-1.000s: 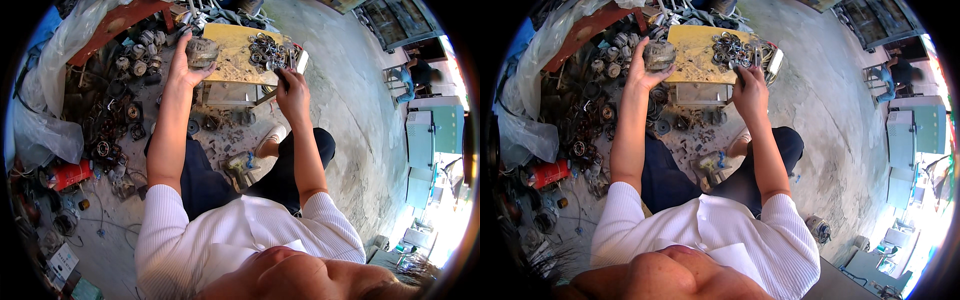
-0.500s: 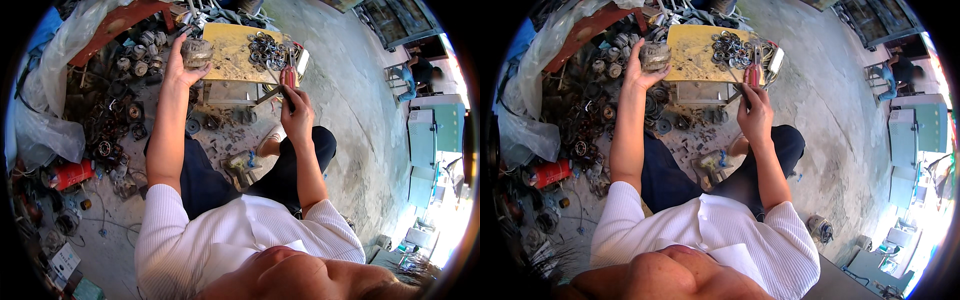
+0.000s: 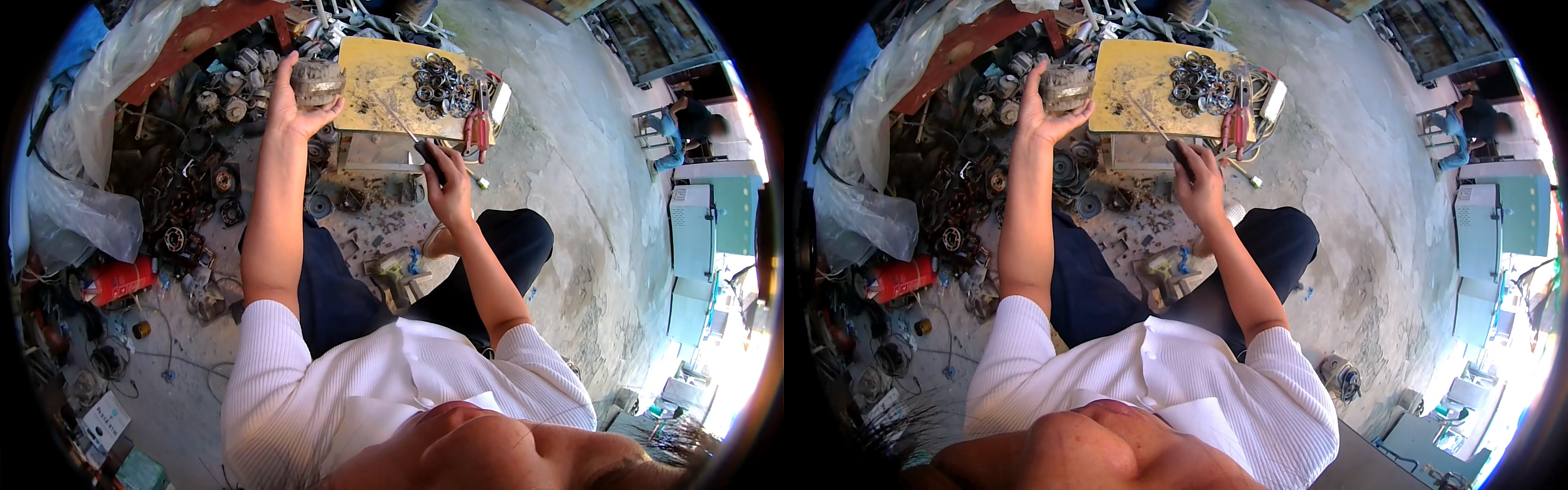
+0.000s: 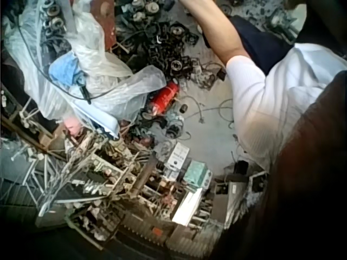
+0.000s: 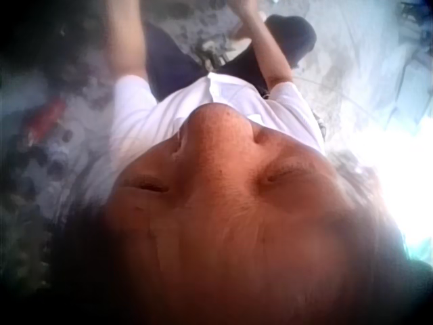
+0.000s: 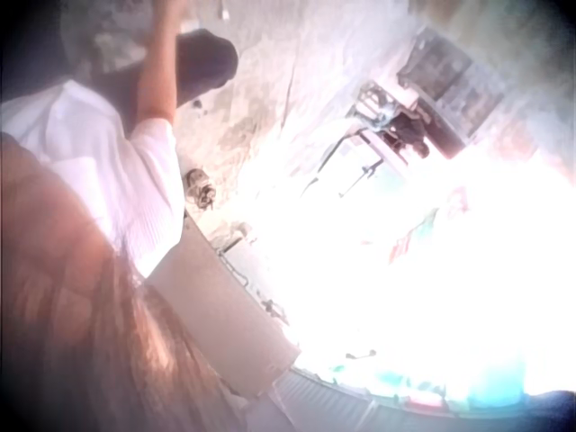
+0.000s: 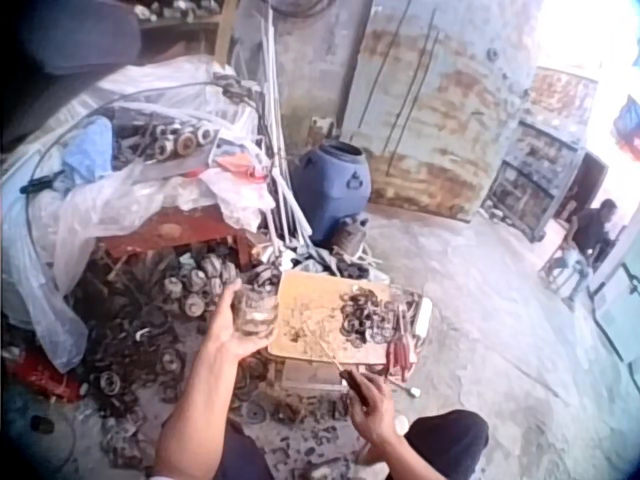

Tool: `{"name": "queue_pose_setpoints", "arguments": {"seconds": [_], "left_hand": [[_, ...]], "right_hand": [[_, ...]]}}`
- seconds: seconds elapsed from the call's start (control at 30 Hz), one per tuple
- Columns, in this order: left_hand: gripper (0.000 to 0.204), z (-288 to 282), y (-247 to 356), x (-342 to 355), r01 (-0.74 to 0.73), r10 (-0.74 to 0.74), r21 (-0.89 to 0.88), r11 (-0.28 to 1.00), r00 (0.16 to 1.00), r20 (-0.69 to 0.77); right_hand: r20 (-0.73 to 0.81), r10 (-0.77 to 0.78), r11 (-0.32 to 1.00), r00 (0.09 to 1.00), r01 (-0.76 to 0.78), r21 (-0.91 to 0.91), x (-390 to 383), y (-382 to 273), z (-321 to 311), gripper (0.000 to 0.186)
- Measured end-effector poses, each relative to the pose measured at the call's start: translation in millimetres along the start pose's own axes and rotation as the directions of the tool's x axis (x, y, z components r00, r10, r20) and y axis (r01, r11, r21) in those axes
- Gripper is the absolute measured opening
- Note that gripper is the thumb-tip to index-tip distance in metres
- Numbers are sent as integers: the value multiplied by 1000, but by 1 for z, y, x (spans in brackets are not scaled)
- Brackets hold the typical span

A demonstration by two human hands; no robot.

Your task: The person disassembles and inspects mechanical components from an alternator and other engine parts by hand using a screwdriver and pliers while sitting on the floor. They remove screws and small metal pieces, placing them on a small yellow table.

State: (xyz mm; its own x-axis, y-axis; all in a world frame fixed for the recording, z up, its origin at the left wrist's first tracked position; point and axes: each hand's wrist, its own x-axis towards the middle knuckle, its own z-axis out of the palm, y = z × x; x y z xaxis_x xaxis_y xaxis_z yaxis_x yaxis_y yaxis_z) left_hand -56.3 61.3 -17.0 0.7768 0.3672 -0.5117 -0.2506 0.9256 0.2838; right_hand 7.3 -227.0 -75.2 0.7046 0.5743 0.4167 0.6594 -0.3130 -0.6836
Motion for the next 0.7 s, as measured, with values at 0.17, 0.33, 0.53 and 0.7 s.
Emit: {"name": "queue_pose_setpoints", "arguments": {"seconds": [0.17,0.33,0.53,0.7], "left_hand": [[72,0,-2,1,-24,24,-6,1000,1000,-15],[73,-5,1,7,7,-7,-15,1000,1000,-15],[72,-1,1,3,-21,20,-7,1000,999,-49],[68,-1,4,0,-1,0,-13,1000,998,-57]], "right_hand": [[-83,47,994,995,-55,-90,-28,8,-12,40],[102,105,993,989,-109,41,-51,-13,6,43],[-2,40,999,999,-40,-35,-16,-15,14,41],[-18,18,994,1000,-20,-111,15,4,17,40]]}}
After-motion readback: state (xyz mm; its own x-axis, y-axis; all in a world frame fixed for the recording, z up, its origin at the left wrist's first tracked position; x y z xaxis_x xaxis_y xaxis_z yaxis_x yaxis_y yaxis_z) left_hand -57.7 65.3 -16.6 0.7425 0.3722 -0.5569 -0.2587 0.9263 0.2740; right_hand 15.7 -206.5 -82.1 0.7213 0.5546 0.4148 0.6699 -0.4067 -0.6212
